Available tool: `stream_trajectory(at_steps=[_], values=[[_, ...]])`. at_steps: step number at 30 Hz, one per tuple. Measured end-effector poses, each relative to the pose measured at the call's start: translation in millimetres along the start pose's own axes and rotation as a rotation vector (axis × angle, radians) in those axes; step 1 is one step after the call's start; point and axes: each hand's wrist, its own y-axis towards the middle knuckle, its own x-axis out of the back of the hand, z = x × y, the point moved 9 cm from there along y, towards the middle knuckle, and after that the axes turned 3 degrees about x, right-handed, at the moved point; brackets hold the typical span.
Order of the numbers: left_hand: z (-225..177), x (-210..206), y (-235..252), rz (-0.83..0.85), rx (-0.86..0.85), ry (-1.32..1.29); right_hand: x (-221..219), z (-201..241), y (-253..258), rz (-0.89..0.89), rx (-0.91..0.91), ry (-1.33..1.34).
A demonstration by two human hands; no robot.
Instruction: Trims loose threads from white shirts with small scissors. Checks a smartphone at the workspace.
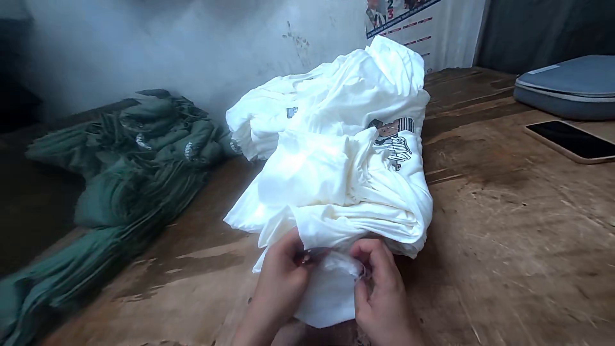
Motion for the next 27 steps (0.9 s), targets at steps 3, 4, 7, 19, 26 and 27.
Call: stream_trajectory(at_steps=[3,4,7,19,26,27], values=[[2.2,-1.1,-1.2,-0.015,0.014,0.006,-2.2,3.5,1.3,0.016,0.019,-0.108],[2.2,-1.0,-1.8,-0.012,0.022,-0.004,2.1,8.5,0.6,-0.031,0.078,-0.182],[-1.9,-0.2,-11.4,0.050,0.006,-0.025,29.1,26.8,-13.5,-0.109,0.268,-0.311],[-59.8,-43.3,-87.7,-0.175,-0.883,0.926,53.9,37.9,-43.8,-0.003,0.146,-0.191],[-63.2,-48.8,-96.9,-0.220,-0.948,1.061,60.4,31.0,-44.7,-0.017,0.070,-0.096],[-61.0,-52.7,-95.9,-0.211,-0.948,1.062,60.0,31.7,-45.2,-0.012,0.060,-0.078]])
